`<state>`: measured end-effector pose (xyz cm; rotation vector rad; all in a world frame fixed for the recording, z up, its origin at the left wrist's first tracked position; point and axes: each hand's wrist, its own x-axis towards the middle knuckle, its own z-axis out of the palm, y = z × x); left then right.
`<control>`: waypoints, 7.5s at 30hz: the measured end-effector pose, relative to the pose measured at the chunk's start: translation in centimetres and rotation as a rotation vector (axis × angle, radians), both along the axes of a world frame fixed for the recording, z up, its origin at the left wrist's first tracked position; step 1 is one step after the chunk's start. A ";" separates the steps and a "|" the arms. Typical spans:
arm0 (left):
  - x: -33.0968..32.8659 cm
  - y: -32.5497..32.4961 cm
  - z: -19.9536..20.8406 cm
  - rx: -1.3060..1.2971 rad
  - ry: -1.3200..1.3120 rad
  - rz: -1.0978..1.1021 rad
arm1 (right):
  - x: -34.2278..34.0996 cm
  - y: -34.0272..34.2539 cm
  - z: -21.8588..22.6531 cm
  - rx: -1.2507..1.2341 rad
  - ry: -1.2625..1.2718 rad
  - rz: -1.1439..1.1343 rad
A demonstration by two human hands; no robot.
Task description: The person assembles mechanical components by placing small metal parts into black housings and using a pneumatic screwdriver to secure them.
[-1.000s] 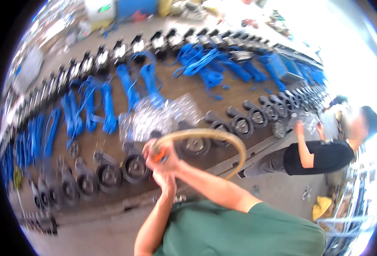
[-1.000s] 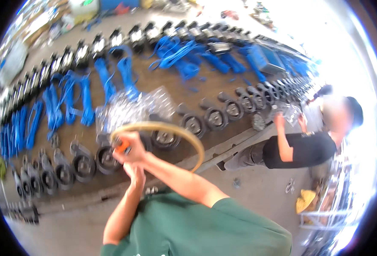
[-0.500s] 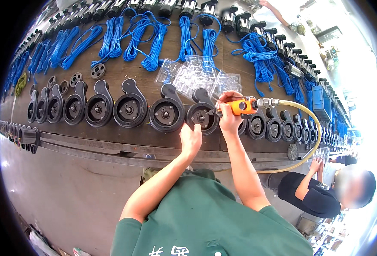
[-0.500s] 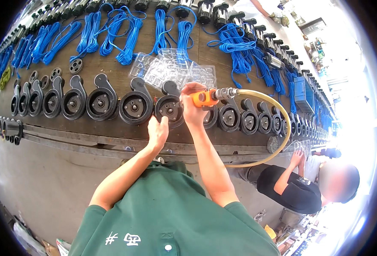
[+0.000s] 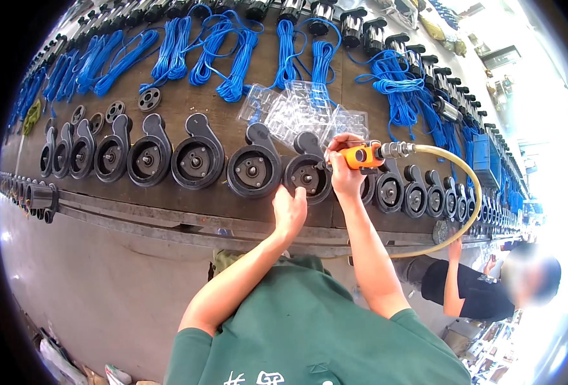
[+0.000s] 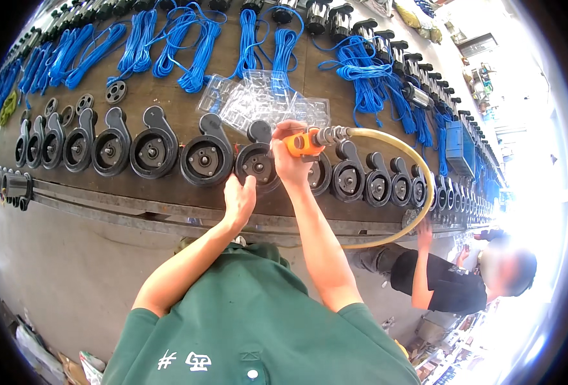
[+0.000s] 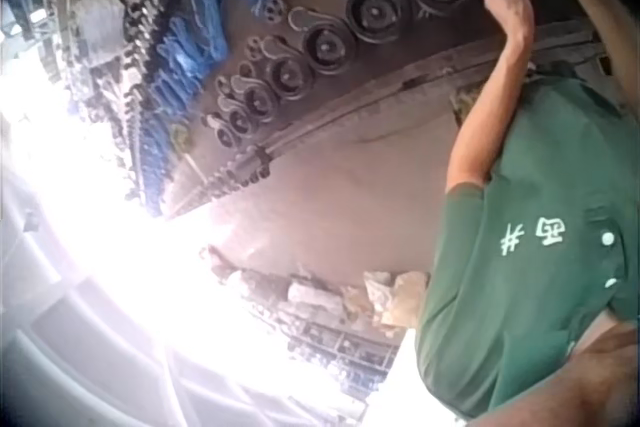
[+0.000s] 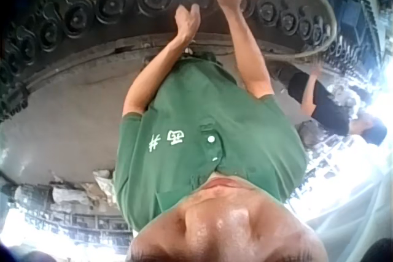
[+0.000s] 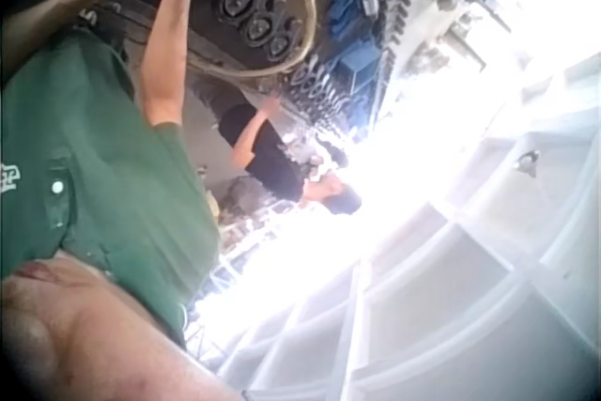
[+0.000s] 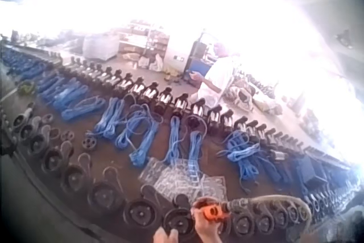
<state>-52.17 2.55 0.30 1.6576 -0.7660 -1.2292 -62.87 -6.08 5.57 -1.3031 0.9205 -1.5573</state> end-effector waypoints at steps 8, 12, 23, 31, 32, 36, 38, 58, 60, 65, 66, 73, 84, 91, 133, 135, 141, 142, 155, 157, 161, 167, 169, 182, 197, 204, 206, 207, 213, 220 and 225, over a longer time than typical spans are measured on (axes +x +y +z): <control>-0.4 0.2 -0.7 -0.018 -0.055 0.037 | 0.7 -0.6 -0.5 -0.005 -0.025 0.016; -0.2 0.0 0.4 -0.013 -0.021 0.044 | 0.3 -0.7 -0.3 0.022 -0.049 0.004; -0.1 -0.1 -0.7 0.038 -0.006 -0.019 | -0.6 4.9 1.0 -0.006 0.037 -0.019; -0.1 -0.1 -0.2 -0.009 0.011 0.007 | -0.7 5.6 0.8 0.035 0.007 -0.009; -0.1 -0.1 0.0 -0.012 0.000 0.008 | -0.7 5.7 0.8 0.030 0.019 -0.001; -0.2 -0.1 0.0 -0.037 -0.005 0.023 | -1.1 5.5 0.2 -0.017 0.090 0.100; -0.3 -0.2 -0.5 -0.042 0.005 0.039 | -0.8 5.6 -0.2 -0.024 0.016 0.117; 1.0 2.6 1.2 0.275 0.558 -0.071 | -2.0 6.2 3.2 -0.153 -0.142 -0.057; -0.2 4.0 3.6 0.348 0.491 0.041 | -4.0 6.9 4.7 -0.231 -0.195 -0.040; -4.9 7.2 9.2 -0.531 -0.582 -0.297 | -10.4 9.7 6.1 -0.126 -0.299 0.103; -6.3 7.4 9.0 -0.533 -0.609 -0.351 | -11.8 10.2 5.8 -0.105 -0.313 0.127; -11.1 5.7 8.6 -0.587 -0.761 -0.334 | -19.1 9.7 4.7 -0.015 -0.214 0.069; -8.2 -4.8 8.4 -0.543 -1.208 -0.835 | -21.3 10.6 6.2 0.071 -0.408 -0.058; -7.4 -5.6 7.3 -0.470 -1.157 -0.983 | -19.8 11.2 5.4 0.066 -0.468 -0.148; -8.8 -7.0 5.5 -0.324 -1.332 -0.957 | -13.2 0.1 1.3 0.017 -0.167 -0.111; -8.8 -7.2 5.6 -0.308 -1.316 -0.968 | -13.1 -0.5 1.4 0.005 -0.172 -0.094; -8.8 -7.1 5.3 -0.305 -1.298 -0.946 | -13.0 -1.2 0.5 0.004 -0.183 -0.065; -8.8 -7.1 5.2 -0.310 -1.302 -0.945 | -13.0 -1.2 0.6 0.009 -0.187 -0.066; -9.0 -6.8 5.4 -0.349 -1.252 -0.900 | -12.0 -2.0 1.5 0.004 -0.032 0.003; -9.0 -6.8 5.5 -0.358 -1.249 -0.894 | -12.1 -2.0 1.6 0.004 0.009 0.002; -9.0 -6.8 5.2 -0.357 -1.332 -0.907 | -12.4 -2.4 1.2 -0.007 0.060 0.030; -9.2 -7.2 5.5 -0.319 -1.344 -0.957 | -11.8 -2.5 1.3 -0.013 0.014 0.055; -9.0 -7.0 5.3 -0.336 -1.329 -0.930 | -11.8 -2.3 1.4 -0.010 -0.008 0.046; -9.2 -6.5 5.4 -0.285 -1.345 -0.917 | -14.3 3.6 2.6 0.071 -0.186 0.048; -9.2 -7.0 5.5 -0.273 -1.287 -0.958 | -14.5 3.5 0.8 0.052 -0.108 0.032; -9.2 -6.7 5.9 -0.251 -1.284 -0.937 | -14.5 3.9 1.0 0.045 -0.063 0.053; -9.3 -6.7 6.0 -0.244 -1.282 -0.944 | -14.5 3.8 0.9 0.045 -0.047 0.061; -9.3 -6.7 6.0 -0.241 -1.283 -0.947 | -14.5 3.7 0.9 0.044 -0.040 0.064; -9.2 -6.7 6.2 -0.230 -1.277 -0.950 | -14.2 3.7 1.0 0.064 -0.171 0.093; -9.2 -6.6 6.0 -0.245 -1.277 -0.936 | -14.7 3.9 0.9 0.064 -0.080 0.098; -9.1 -6.8 5.8 -0.249 -1.273 -0.951 | -14.1 4.0 0.4 0.057 -0.054 0.112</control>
